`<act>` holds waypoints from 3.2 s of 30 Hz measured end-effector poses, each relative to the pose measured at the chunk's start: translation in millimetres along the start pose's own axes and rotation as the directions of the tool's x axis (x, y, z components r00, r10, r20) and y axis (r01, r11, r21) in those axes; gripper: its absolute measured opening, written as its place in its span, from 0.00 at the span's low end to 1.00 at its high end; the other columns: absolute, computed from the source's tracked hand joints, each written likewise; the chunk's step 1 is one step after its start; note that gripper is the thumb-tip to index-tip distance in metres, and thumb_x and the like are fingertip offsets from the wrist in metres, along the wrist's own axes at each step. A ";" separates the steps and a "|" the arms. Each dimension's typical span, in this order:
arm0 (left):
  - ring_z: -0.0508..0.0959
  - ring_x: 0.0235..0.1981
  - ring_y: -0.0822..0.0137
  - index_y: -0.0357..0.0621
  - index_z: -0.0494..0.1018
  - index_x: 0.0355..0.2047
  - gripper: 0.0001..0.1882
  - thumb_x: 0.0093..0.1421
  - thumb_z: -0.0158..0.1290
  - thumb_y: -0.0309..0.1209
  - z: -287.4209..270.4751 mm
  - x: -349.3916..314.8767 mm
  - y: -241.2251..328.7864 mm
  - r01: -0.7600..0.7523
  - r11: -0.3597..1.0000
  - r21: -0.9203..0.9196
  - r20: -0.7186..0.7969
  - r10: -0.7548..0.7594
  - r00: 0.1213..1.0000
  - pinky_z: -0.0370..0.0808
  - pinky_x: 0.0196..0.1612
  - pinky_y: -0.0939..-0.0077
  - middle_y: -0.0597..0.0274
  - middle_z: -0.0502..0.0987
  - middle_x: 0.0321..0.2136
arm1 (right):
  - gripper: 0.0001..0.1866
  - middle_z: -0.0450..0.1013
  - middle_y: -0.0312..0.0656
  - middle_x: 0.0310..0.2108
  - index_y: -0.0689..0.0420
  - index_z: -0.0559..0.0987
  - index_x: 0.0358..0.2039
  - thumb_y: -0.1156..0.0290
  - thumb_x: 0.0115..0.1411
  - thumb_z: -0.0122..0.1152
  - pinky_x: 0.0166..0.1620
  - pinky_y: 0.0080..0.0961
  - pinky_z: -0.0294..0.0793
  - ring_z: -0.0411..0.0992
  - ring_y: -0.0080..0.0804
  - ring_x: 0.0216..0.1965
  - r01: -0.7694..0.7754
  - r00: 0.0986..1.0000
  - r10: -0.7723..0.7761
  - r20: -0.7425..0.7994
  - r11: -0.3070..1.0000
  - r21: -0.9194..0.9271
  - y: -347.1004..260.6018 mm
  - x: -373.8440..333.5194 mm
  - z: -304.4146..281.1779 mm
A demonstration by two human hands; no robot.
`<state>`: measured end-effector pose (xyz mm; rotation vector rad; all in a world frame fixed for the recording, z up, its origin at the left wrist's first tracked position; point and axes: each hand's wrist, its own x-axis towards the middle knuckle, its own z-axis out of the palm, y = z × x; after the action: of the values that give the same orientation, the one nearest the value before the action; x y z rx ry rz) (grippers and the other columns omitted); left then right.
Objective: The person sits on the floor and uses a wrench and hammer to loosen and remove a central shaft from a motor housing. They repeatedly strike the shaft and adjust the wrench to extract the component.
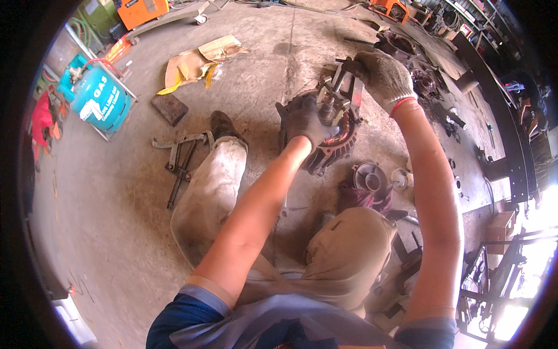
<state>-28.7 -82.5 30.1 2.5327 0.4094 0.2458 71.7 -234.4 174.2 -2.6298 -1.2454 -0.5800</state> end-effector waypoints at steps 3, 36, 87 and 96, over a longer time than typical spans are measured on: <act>0.63 0.70 0.59 0.53 0.61 0.68 0.58 0.38 0.70 0.59 15.4 -2.3 3.1 -0.009 0.999 -0.049 -0.167 0.000 0.986 0.36 0.73 0.29 0.58 0.70 0.63 | 0.24 0.80 0.50 0.40 0.51 0.83 0.42 0.44 0.69 0.51 0.45 0.49 0.75 0.77 0.55 0.44 -0.078 0.997 0.078 -0.007 0.997 0.017 -2.6 -3.2 1.1; 0.63 0.66 0.50 0.50 0.63 0.63 0.56 0.37 0.74 0.58 29.8 -8.2 -0.2 -0.048 0.995 -0.091 -0.273 0.022 0.962 0.44 0.72 0.35 0.53 0.67 0.61 | 0.29 0.79 0.53 0.35 0.53 0.83 0.37 0.40 0.69 0.46 0.43 0.49 0.73 0.77 0.58 0.41 -0.244 0.968 0.246 0.046 0.968 -0.052 -20.7 -7.4 2.8; 0.78 0.50 0.58 0.44 0.60 0.64 0.52 0.42 0.77 0.40 41.3 15.6 -2.2 -0.349 0.866 -0.359 -0.407 0.191 0.893 0.74 0.57 0.63 0.53 0.76 0.50 | 0.29 0.81 0.50 0.37 0.52 0.82 0.44 0.38 0.69 0.48 0.46 0.48 0.77 0.79 0.54 0.43 -0.254 0.959 0.245 0.144 0.966 0.045 -18.6 -2.9 -2.5; 0.80 0.50 0.62 0.47 0.74 0.60 0.20 0.68 0.50 0.24 -28.7 63.5 -78.7 0.002 0.739 -0.674 0.296 0.268 0.917 0.75 0.53 0.72 0.58 0.83 0.48 | 0.21 0.79 0.53 0.47 0.53 0.79 0.56 0.54 0.68 0.61 0.48 0.42 0.79 0.79 0.52 0.47 -0.217 0.748 0.413 -0.520 0.892 0.397 -8.7 -75.9 42.3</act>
<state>4.6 16.1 15.9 1.8266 -0.0343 -0.0508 32.9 -269.0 104.1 -2.0671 -0.6067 -0.9523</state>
